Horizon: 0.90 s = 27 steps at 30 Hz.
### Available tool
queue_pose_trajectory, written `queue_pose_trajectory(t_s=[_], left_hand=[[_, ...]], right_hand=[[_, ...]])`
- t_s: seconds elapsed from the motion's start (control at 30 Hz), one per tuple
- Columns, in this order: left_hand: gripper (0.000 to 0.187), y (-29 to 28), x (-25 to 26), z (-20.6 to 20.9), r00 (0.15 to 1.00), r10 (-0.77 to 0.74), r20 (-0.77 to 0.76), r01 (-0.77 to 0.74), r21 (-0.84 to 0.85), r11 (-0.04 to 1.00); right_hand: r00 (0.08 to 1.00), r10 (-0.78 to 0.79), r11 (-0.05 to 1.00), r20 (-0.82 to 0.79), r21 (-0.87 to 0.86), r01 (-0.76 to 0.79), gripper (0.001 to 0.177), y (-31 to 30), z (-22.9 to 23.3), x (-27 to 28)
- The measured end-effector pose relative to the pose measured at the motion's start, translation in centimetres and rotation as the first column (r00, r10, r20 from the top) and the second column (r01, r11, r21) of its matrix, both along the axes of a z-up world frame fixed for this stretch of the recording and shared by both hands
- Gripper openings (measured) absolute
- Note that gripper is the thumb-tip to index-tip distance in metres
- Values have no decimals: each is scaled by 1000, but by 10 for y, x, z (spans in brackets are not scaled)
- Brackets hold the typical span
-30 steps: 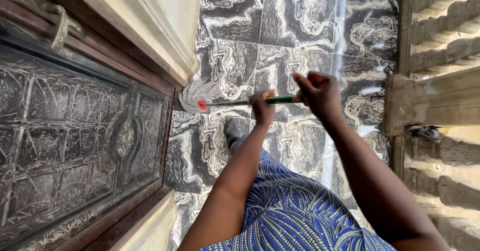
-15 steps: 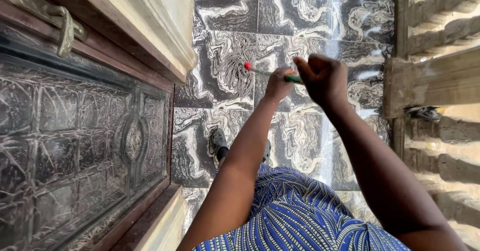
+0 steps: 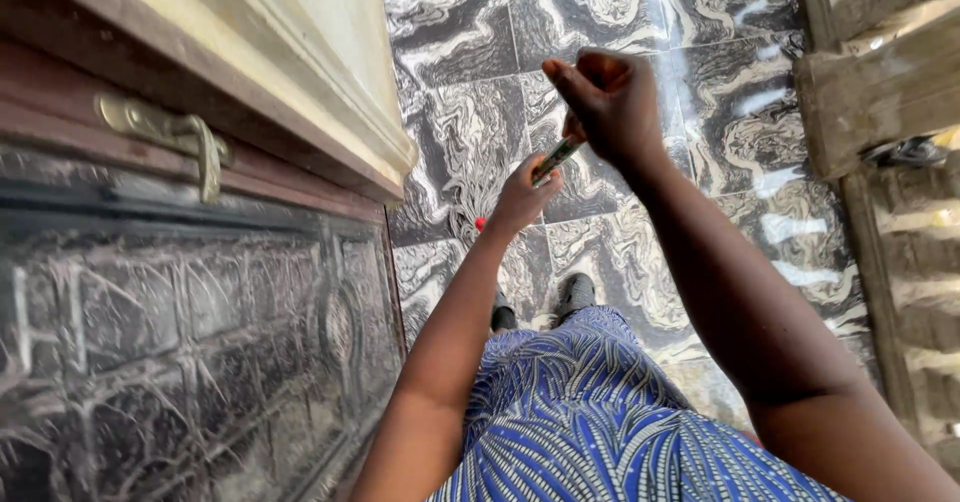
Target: The person dips a mop into a bucket of soapy water, wrings it out by hand, and then uses it to scrub the tiled balcony floor.
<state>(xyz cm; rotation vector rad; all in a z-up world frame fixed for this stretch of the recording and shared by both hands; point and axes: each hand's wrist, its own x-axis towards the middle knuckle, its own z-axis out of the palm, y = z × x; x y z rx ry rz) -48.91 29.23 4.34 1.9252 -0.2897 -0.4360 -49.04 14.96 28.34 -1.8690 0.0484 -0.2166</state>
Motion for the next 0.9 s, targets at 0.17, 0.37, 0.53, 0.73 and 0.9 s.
queue_pose_trajectory(t_s=[0.17,0.37,0.53,0.73,0.9], left_hand=[[47,69,19,66,994,-12,-107,-54,-595,802],[65,101,8,197,973,229,23,-179,-549,816],[70,107,-15,235,960,-113,255,215,-419,882],[52,85,-22,215,932,-310,189,362,-541,759],[42,68,-29,189,919,-366,147,393,-432,812]], right_hand=[[978,89,991,190,84,-107,27,35,-99,-1],[960,197,980,-197,3,-200,32,111,-231,-21],[912,171,984,-373,19,-176,28,112,-278,-30],[887,53,981,-458,-144,-133,27,96,-273,-24],[961,-40,994,-274,-111,9,22,50,-289,-39]])
